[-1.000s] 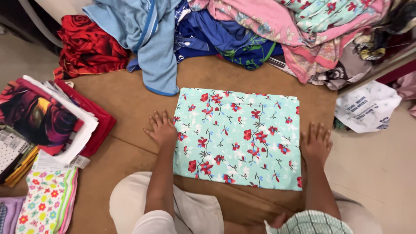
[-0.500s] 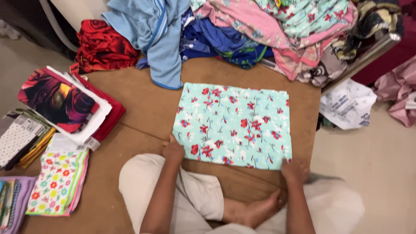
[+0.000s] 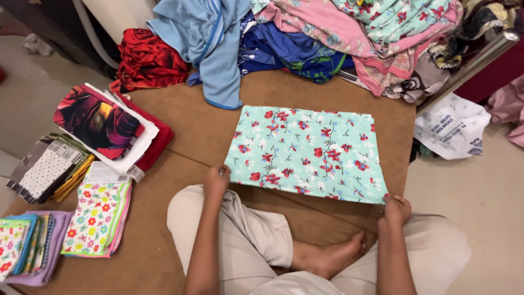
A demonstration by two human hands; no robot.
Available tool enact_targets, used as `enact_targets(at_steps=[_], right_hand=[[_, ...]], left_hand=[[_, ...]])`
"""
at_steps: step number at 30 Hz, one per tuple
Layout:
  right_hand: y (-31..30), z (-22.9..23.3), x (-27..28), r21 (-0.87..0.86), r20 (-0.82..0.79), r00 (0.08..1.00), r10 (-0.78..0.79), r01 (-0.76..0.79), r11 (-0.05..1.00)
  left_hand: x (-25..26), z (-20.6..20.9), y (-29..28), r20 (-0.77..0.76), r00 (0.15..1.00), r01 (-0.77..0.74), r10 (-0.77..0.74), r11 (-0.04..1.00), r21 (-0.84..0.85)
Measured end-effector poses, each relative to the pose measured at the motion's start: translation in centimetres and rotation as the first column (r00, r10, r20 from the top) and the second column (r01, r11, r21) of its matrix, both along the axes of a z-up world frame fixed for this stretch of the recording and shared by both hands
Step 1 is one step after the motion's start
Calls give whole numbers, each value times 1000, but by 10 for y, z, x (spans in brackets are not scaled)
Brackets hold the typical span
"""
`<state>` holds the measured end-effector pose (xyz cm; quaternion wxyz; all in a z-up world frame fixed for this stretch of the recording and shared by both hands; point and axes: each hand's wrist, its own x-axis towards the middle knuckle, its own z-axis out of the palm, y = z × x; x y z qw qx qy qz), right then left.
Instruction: The person folds a light blue floral cloth and a light blue towel, then stacks them with other folded items. The person also handles several packaged cloths, placing them in a pile.
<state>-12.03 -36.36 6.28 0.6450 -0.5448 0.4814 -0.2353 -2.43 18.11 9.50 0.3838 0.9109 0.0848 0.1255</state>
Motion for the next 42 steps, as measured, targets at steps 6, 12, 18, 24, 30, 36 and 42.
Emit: enact_targets(at_steps=[6, 12, 18, 24, 30, 36, 42], right_hand=[[15, -4, -56, 123, 134, 985, -110, 93, 988], [-16, 9, -37, 428, 276, 959, -57, -70, 901], [-47, 24, 74, 493, 359, 929, 84, -265, 829], [-62, 19, 169, 530, 324, 919, 223, -372, 762], [-70, -11, 227, 479, 300, 901, 312, -425, 768], [-62, -30, 250, 263, 242, 913, 328, -387, 884], [107, -45, 221, -782, -208, 720, 662, -529, 330]], left_hand=[[-50, 48, 8, -294, 955, 121, 40, 852, 510], [16, 18, 38, -213, 959, 43, -189, 836, -547], [129, -41, 6, -250, 966, -199, -58, 447, -872], [197, -67, -18, -263, 963, -266, 59, 347, -899], [236, -82, -39, -283, 943, -327, 175, 340, -882], [237, -90, -64, 20, 979, -111, 202, 616, -780], [148, -77, -157, 85, 976, 174, -201, 952, 252]])
